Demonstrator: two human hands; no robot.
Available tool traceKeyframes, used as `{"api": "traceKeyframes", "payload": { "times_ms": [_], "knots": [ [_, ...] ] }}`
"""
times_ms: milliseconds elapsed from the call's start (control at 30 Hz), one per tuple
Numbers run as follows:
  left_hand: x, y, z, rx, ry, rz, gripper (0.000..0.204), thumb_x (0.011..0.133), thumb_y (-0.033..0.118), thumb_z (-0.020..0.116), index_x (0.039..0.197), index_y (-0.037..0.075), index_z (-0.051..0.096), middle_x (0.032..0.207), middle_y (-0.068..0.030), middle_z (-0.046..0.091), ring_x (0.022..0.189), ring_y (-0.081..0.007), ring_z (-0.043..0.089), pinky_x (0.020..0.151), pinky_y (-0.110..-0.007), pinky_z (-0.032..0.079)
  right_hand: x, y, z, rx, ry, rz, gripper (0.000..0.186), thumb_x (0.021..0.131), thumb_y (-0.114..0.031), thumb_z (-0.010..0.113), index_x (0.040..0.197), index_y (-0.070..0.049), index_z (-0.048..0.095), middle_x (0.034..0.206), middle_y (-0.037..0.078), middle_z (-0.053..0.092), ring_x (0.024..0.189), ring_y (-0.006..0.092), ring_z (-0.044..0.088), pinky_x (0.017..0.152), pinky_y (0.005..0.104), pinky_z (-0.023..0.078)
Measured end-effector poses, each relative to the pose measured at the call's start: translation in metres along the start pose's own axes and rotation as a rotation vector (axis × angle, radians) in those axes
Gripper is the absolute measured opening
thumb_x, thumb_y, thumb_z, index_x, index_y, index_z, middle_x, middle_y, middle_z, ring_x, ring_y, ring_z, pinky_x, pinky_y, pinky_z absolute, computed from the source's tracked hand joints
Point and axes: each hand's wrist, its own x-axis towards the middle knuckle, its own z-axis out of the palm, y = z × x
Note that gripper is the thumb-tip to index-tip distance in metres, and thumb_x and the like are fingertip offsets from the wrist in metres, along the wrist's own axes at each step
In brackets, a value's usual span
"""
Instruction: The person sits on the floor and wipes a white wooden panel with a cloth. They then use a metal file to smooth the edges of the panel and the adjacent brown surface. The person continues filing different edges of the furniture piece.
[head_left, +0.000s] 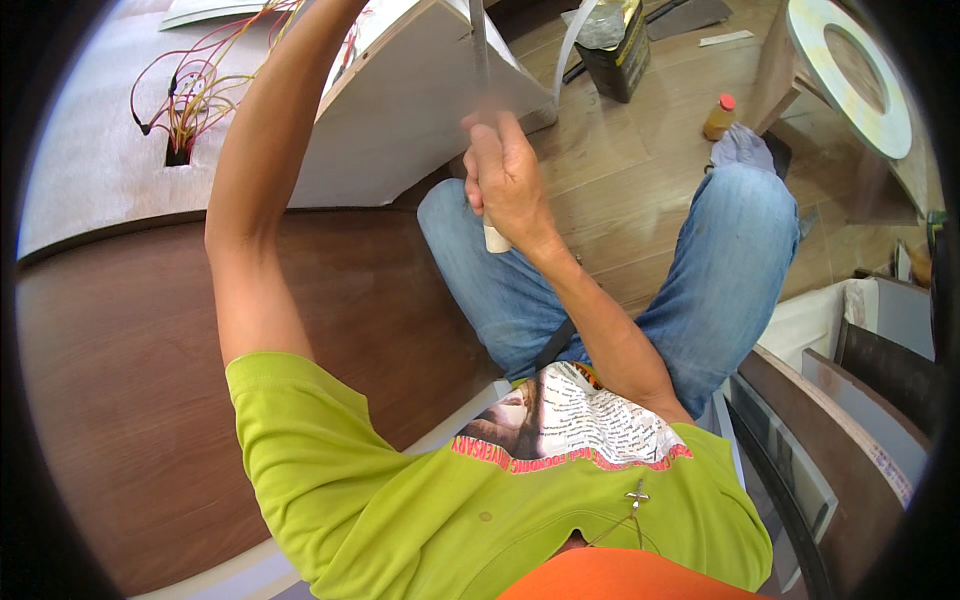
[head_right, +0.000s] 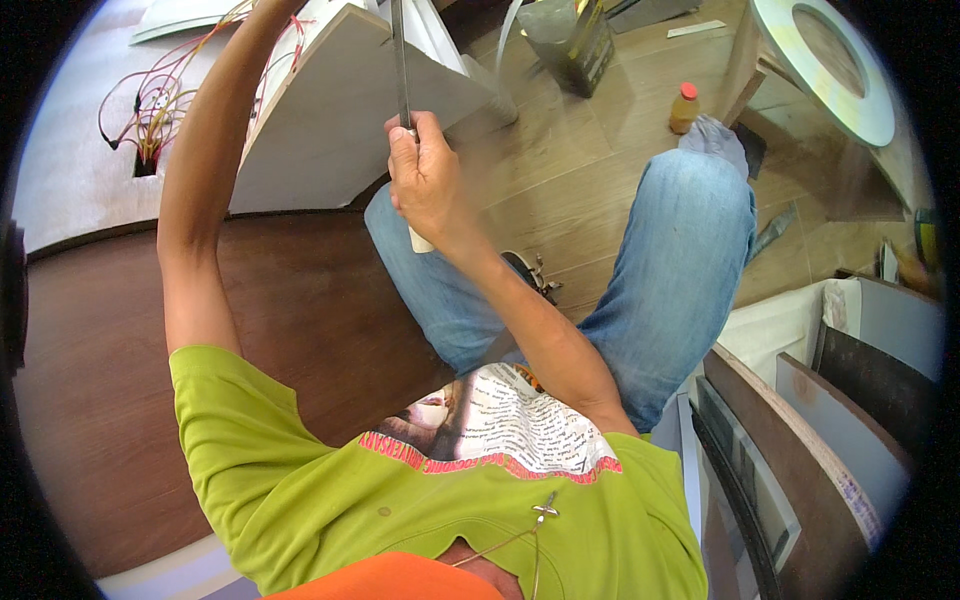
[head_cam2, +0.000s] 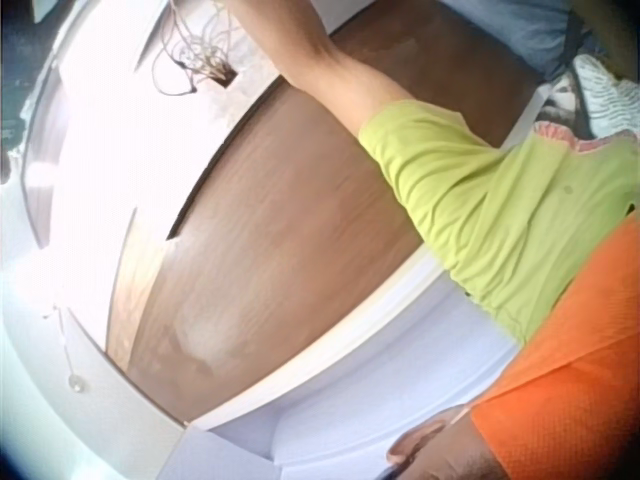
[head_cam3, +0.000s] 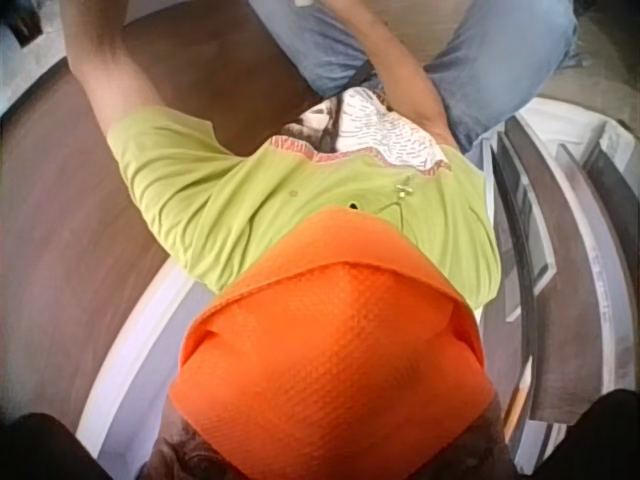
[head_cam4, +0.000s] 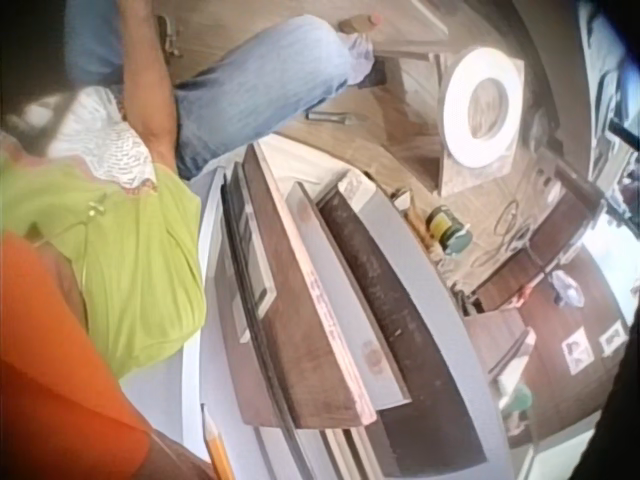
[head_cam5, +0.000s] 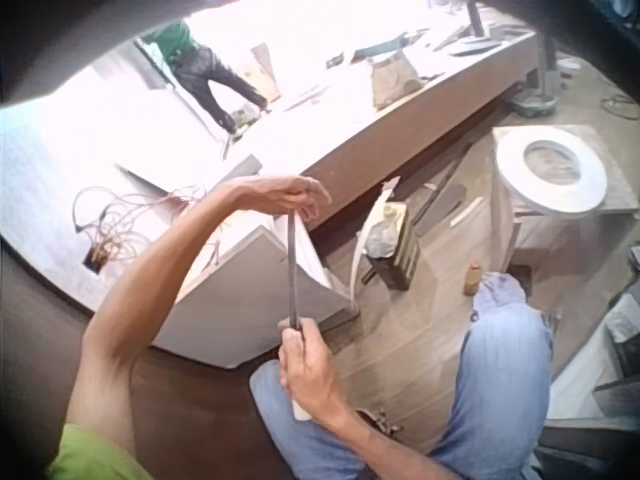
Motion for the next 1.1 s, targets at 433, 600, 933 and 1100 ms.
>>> {"api": "traceKeyframes", "payload": {
  "times_ms": [433,600,933,1100],
  "knots": [
    [-0.008,-0.013,0.011,-0.075,0.101,-0.010,0.040,0.102,0.007,0.039,0.138,0.001,0.055,0.113,-0.0171,0.071,0.108,-0.0257,0.069,0.097,-0.039,0.056,0.000,-0.003,0.009,0.036,-0.029,0.049,0.027,0.110,-0.028,0.045,0.121,-0.004,0.050,0.068,-0.001,0.045,0.048,0.0063,0.046,0.042,0.0245,0.038],
    [-0.003,-0.020,0.012,-0.073,0.016,-0.016,0.039,0.103,0.012,0.045,0.139,0.000,0.055,0.115,-0.0174,0.071,0.107,-0.0256,0.069,0.097,-0.039,0.056,-0.005,-0.014,0.015,0.180,-0.037,0.133,0.027,0.112,-0.029,0.043,0.117,-0.004,0.050,0.064,-0.002,0.043,0.047,0.0069,0.045,0.042,0.0251,0.039],
    [0.002,-0.025,0.012,-0.181,-0.039,0.033,0.046,0.100,0.011,0.040,0.143,-0.003,0.050,0.119,-0.0213,0.071,0.110,-0.0289,0.070,0.099,-0.040,0.056,-0.009,-0.009,0.016,0.066,0.000,0.081,0.025,0.112,-0.029,0.044,0.115,-0.005,0.050,0.062,-0.002,0.044,0.046,0.0067,0.046,0.041,0.0252,0.039],
    [0.002,-0.010,0.009,-0.127,-0.049,-0.047,0.053,0.095,0.005,0.033,0.146,0.000,0.049,0.121,-0.0219,0.070,0.112,-0.0298,0.070,0.100,-0.040,0.055,-0.003,-0.003,0.024,0.044,0.030,0.038,0.024,0.111,-0.029,0.047,0.114,-0.006,0.051,0.063,-0.001,0.047,0.047,0.0075,0.048,0.040,0.0258,0.040]
  ]
}}
